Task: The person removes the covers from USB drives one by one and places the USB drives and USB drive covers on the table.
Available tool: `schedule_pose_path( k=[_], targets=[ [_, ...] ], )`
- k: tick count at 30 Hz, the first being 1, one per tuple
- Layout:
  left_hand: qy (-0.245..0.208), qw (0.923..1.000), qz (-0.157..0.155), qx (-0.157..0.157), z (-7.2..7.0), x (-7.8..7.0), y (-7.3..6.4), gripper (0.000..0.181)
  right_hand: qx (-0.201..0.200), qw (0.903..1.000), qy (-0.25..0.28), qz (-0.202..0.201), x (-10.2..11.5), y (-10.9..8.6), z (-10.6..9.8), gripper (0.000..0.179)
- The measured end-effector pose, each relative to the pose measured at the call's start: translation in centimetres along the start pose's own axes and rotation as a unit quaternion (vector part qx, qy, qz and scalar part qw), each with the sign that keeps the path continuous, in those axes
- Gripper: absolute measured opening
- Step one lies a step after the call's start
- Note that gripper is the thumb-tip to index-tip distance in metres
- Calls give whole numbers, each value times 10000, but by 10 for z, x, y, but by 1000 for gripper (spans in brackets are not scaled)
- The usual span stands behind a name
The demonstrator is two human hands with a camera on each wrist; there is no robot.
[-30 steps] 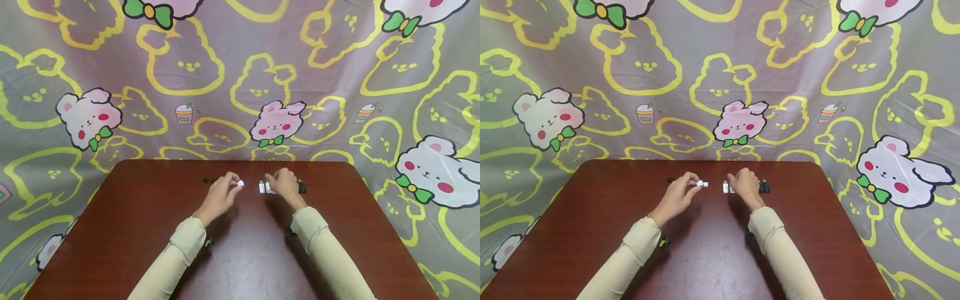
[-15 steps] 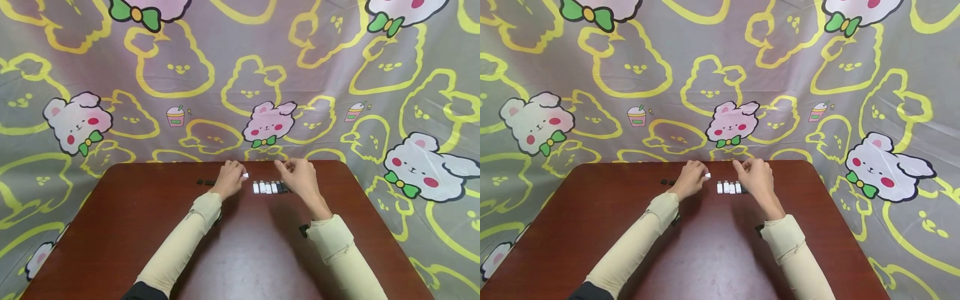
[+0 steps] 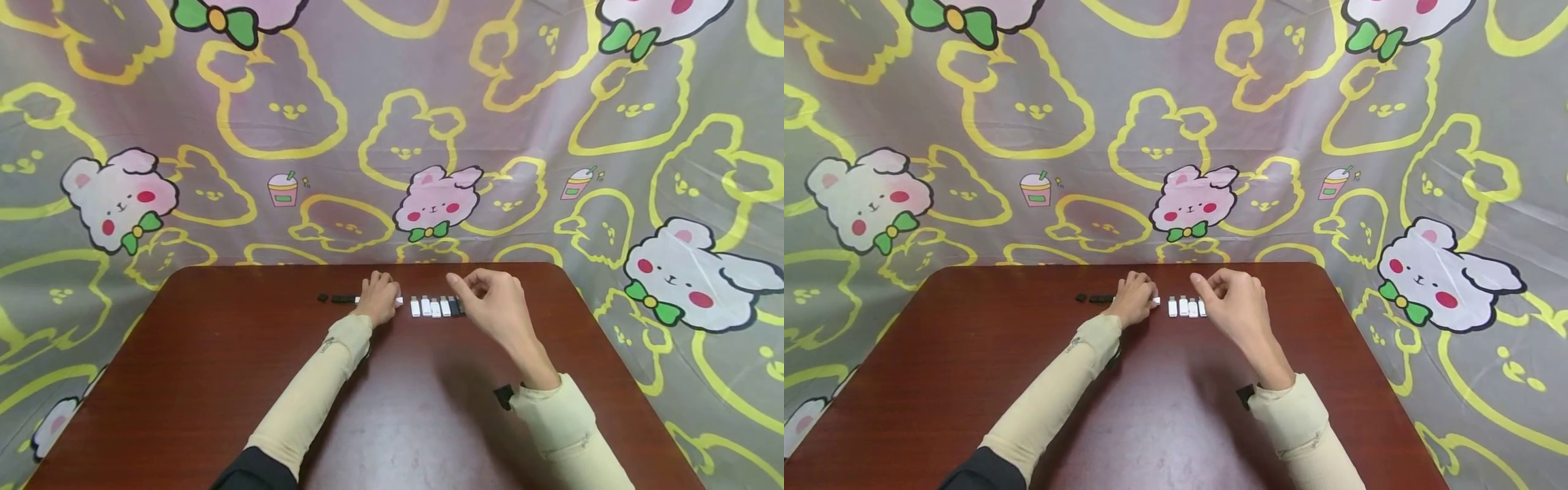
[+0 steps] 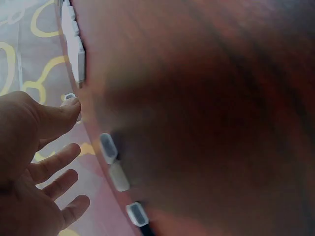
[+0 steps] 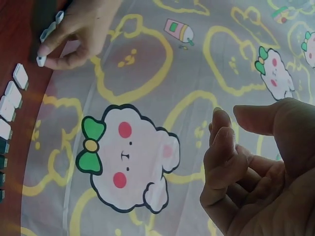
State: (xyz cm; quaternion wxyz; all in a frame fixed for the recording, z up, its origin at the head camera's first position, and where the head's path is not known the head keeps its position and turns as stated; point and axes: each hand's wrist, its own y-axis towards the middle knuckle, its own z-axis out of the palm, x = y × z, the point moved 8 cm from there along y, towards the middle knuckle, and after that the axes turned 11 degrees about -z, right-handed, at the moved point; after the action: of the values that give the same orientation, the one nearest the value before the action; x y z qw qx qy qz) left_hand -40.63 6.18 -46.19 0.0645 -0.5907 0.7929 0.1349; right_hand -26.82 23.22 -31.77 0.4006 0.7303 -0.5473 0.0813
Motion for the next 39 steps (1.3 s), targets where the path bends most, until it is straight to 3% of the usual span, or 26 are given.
schedule_pose_path(
  k=[16, 21, 25, 30, 32, 35, 39],
  targets=[
    [97, 9997, -127, 192, 6, 14, -9, 14, 78, 9997, 196, -144, 4, -8, 0, 30],
    [-332, 9985, -417, 120, -2, 28, -8, 35, 161, 9996, 150, -164, 0, -6, 1, 36],
    [-725, 9934, -820, -332, -30, 41, -6, 45, 9, 9992, -76, -389, -3, -2, -6, 30],
    [-1018, 9825, -1047, -1153, -97, 34, -17, 49, -902, 9873, -550, -1191, 5, 7, -33, 19],
    [-1109, 9772, -920, -1559, -124, 21, -32, 49, -1240, 9790, -647, -1485, 13, 7, -40, 17],
    [-981, 9700, -539, -2157, -153, -7, -66, 49, -1509, 9700, -613, -1804, 31, 2, -42, 26],
    [-404, 9624, -9, -2686, -168, -48, -121, 48, -1570, 9582, -500, -2337, 67, -15, -28, 40]
  ],
)
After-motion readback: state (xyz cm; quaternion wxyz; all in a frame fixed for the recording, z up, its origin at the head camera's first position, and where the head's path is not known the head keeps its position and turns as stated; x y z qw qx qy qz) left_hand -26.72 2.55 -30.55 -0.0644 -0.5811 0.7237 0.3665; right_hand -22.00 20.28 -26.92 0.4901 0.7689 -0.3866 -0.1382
